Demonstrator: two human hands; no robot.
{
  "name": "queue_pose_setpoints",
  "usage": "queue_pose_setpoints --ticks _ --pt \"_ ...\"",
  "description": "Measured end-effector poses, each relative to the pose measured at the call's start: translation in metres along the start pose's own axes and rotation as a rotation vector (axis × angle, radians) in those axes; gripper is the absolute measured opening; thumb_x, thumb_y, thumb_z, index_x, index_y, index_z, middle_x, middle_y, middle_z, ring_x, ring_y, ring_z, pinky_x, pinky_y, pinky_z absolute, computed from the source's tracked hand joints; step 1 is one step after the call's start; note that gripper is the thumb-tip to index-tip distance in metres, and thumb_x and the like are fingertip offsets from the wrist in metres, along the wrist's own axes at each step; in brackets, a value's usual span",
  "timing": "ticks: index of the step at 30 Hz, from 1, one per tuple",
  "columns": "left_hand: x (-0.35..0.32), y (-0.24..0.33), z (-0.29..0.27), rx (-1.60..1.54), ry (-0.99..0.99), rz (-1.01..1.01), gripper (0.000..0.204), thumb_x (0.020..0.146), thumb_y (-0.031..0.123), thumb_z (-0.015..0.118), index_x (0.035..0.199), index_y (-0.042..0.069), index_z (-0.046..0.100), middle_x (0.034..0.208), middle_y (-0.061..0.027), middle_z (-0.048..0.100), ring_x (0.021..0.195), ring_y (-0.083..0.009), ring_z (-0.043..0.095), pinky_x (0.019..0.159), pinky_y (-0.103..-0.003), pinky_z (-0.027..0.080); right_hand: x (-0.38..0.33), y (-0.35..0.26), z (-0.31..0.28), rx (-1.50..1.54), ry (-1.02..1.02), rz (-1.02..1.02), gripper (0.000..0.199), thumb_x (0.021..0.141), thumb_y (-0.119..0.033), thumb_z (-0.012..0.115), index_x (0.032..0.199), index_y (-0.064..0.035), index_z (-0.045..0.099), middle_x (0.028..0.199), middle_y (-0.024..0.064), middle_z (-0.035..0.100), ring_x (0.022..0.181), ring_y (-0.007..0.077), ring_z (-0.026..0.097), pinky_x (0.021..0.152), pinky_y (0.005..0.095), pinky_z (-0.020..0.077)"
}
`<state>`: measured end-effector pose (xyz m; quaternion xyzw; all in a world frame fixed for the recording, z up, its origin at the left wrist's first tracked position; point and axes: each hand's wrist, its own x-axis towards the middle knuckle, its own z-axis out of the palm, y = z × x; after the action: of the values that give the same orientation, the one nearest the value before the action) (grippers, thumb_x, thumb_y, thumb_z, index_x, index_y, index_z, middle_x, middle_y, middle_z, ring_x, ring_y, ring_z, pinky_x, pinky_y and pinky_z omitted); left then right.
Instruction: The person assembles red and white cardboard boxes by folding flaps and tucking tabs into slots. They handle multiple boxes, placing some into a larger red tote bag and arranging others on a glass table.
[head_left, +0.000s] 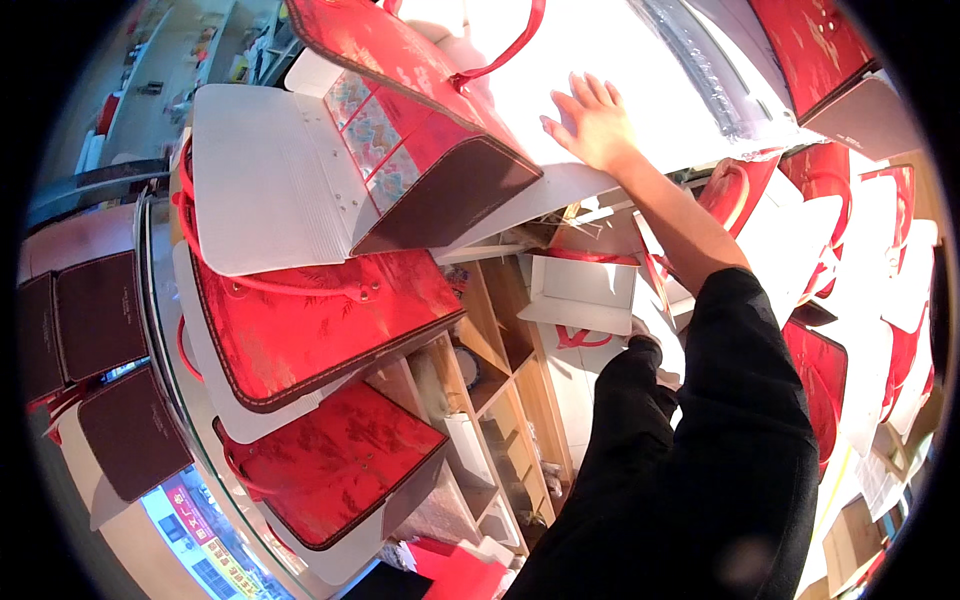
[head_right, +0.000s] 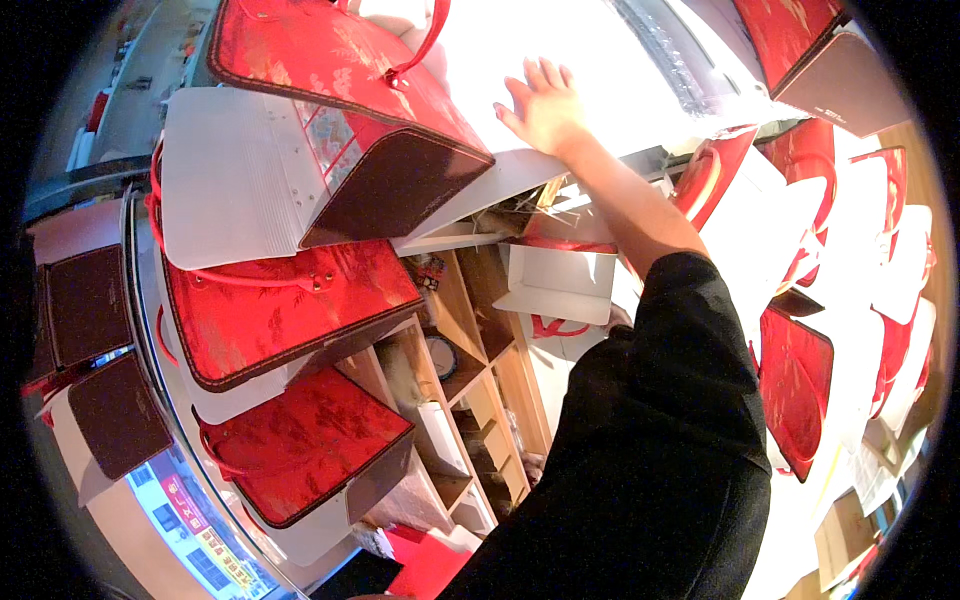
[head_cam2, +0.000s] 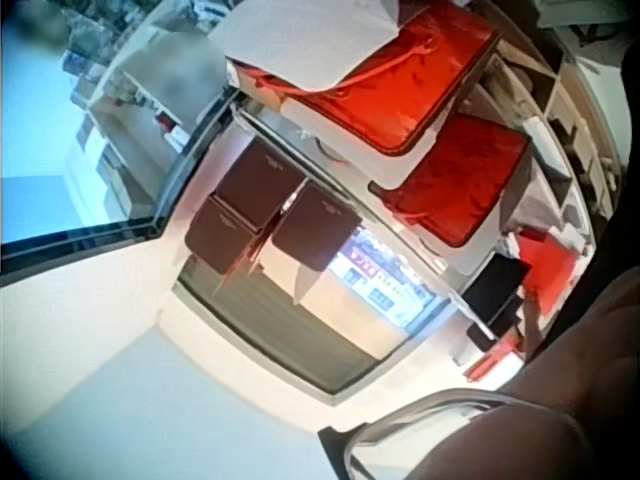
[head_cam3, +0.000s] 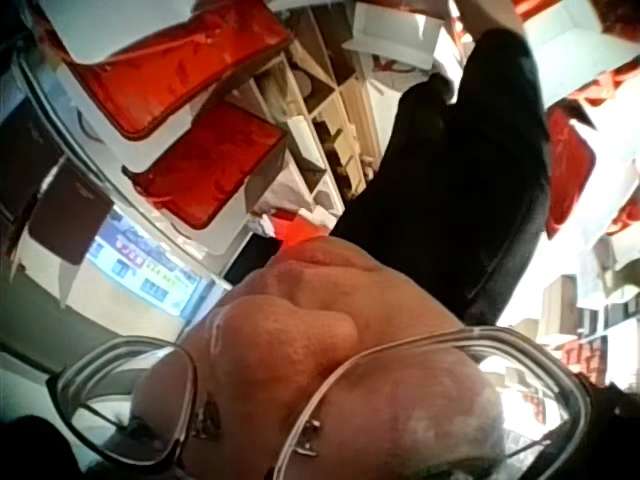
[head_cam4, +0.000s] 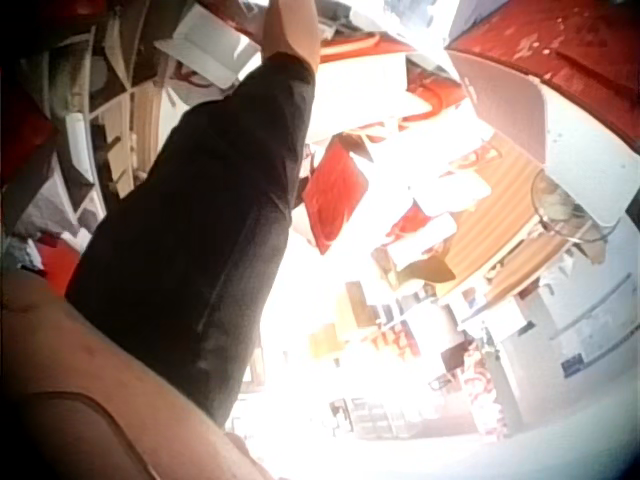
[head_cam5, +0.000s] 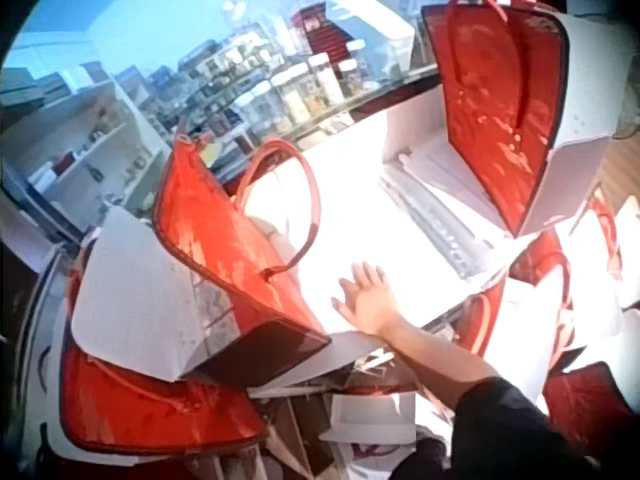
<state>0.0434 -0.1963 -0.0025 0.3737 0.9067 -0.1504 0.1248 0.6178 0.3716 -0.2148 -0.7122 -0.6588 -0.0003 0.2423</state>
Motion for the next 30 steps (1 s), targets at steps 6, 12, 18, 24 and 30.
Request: queue_pose_setpoints --ticks 6,12,18,24,30 --pt "-0.008 0.02 0.005 0.009 -0.017 -0.022 0.035 0.091 0.03 0.052 0.117 0.007 0.049 0.114 -0.0154 0.048 0.093 -0.0307 0.055 0.078 -0.043 0.047 0.003 -0.025 -0.017 1.231 0.079 0.137 0.056 0.085 -0.034 0.058 0.133 -0.0088 0.042 0.132 0.0161 0.045 0.123 0.0287 0.042 0.104 0.0432 0.0302" --pt "-0.009 0.036 0.011 0.001 -0.035 -0.035 0.034 0.091 0.03 0.052 0.116 0.007 0.049 0.112 -0.0154 0.049 0.092 -0.0305 0.055 0.077 -0.042 0.047 0.031 -0.089 -0.078 1.377 0.115 0.129 0.043 0.085 -0.015 0.061 0.124 0.0005 0.049 0.112 0.012 0.059 0.102 0.018 0.057 0.088 0.031 0.0448" --pt "-0.013 0.048 0.016 -0.012 -0.036 -0.045 0.034 0.091 0.029 0.053 0.115 0.007 0.05 0.111 -0.0155 0.049 0.091 -0.0304 0.055 0.076 -0.042 0.046 0.036 -0.097 -0.084 1.66 0.1 0.316 0.023 0.087 -0.008 0.057 0.106 0.0056 0.06 0.097 0.0101 0.065 0.086 0.0145 0.061 0.079 0.0265 0.0493" --pt "-0.01 0.06 0.028 -0.025 -0.069 -0.037 0.033 0.091 0.029 0.053 0.114 0.006 0.05 0.109 -0.0155 0.05 0.09 -0.0303 0.055 0.076 -0.042 0.046 0.02 -0.086 -0.085 1.798 0.276 0.411 0.016 0.084 0.003 0.056 0.1 0.0051 0.061 0.08 0.0049 0.064 0.073 0.0071 0.058 0.067 0.0203 0.0453" --pt "-0.014 0.071 0.037 -0.038 -0.081 -0.037 0.032 0.09 0.029 0.053 0.113 0.006 0.051 0.107 -0.0155 0.05 0.089 -0.0302 0.055 0.075 -0.042 0.046 0.011 -0.067 -0.087 1.792 0.273 0.442 0.019 0.086 0.003 0.052 0.103 0.0062 0.059 0.093 0.0129 0.064 0.083 0.0163 0.063 0.079 0.0278 0.0509"
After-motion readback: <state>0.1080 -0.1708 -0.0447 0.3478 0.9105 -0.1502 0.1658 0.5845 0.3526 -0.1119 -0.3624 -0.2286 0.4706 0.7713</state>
